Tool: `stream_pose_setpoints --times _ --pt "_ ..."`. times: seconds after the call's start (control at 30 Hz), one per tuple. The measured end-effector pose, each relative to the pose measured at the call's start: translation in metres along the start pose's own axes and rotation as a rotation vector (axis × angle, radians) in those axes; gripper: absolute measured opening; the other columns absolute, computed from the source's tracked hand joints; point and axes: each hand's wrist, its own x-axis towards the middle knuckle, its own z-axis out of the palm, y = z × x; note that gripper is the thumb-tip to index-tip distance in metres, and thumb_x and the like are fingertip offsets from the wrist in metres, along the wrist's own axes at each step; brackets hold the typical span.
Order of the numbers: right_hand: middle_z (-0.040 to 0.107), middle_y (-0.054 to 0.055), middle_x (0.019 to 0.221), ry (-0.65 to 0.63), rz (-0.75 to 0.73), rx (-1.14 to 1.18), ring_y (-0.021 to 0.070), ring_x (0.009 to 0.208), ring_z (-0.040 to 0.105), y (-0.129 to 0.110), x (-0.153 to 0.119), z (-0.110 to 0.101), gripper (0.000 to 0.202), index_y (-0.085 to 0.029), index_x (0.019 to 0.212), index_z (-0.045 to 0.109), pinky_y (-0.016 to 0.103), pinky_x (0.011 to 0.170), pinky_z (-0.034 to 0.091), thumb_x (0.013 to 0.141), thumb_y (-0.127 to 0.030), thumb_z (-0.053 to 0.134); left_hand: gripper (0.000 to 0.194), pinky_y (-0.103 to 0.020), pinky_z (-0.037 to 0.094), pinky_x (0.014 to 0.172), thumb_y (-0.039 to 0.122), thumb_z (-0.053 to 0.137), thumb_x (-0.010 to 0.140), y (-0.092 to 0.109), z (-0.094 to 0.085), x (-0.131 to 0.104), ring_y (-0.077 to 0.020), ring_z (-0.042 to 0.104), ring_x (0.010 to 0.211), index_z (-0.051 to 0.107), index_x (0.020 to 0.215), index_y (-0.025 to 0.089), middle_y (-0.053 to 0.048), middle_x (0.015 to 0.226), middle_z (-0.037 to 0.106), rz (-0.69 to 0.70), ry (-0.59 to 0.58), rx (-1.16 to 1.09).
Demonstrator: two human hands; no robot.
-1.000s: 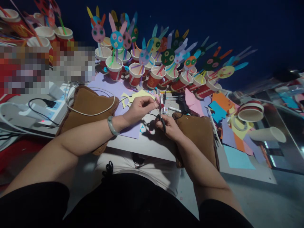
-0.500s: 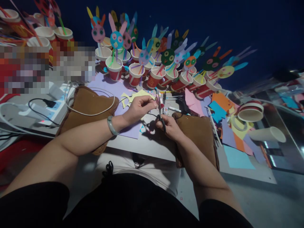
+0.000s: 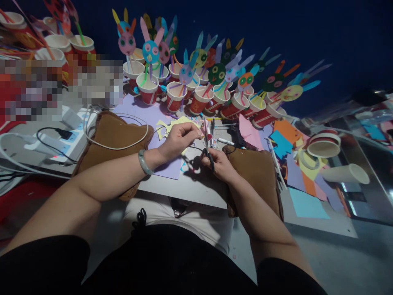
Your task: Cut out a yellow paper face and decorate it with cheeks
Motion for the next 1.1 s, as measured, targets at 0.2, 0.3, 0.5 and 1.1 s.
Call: stream_pose_setpoints --times 0.2,0.3,0.5,1.1 --pt "0.05 -0.004 0.053 -0.004 0.004 0.039 0.0095 0.052 0.04 0.0 -0.0007 0.0001 0.05 -0.02 0.063 0.05 0.027 0.054 0.038 0.072 -0.065 0.071 0.029 -0.024 0.037 0.061 0.038 0.074 0.076 -0.0029 -0.0009 0.0006 -0.0071 0.043 0.062 0.059 0.066 0.016 0.003 0.065 0.052 0.04 -0.02 0.023" --pt "0.05 -0.004 0.053 -0.008 0.012 0.036 0.0095 0.052 0.04 0.0009 -0.0004 -0.0004 0.05 -0.02 0.063 0.051 0.027 0.054 0.038 0.071 -0.064 0.073 0.028 -0.024 0.037 0.062 0.037 0.075 0.075 -0.0047 -0.0021 0.0009 -0.0078 0.044 0.063 0.058 0.066 0.016 0.002 0.066 0.054 0.042 -0.006 0.033" --pt "0.051 -0.003 0.054 -0.003 0.01 0.033 0.0098 0.053 0.041 0.0027 -0.0001 -0.0012 0.051 -0.02 0.063 0.052 0.027 0.054 0.038 0.068 -0.065 0.076 0.026 -0.025 0.037 0.061 0.034 0.074 0.076 -0.0034 -0.0025 0.0006 -0.0081 0.041 0.061 0.057 0.065 0.017 0.003 0.063 0.05 0.044 0.007 0.047" --pt "0.05 -0.003 0.054 -0.003 0.016 0.019 0.0098 0.053 0.043 0.0008 0.0001 -0.0009 0.05 -0.02 0.062 0.049 0.026 0.053 0.038 0.07 -0.062 0.074 0.027 -0.024 0.033 0.055 0.031 0.072 0.078 -0.004 -0.0027 0.0014 -0.0056 0.038 0.056 0.055 0.062 0.017 0.005 0.059 0.045 0.071 0.032 -0.035"
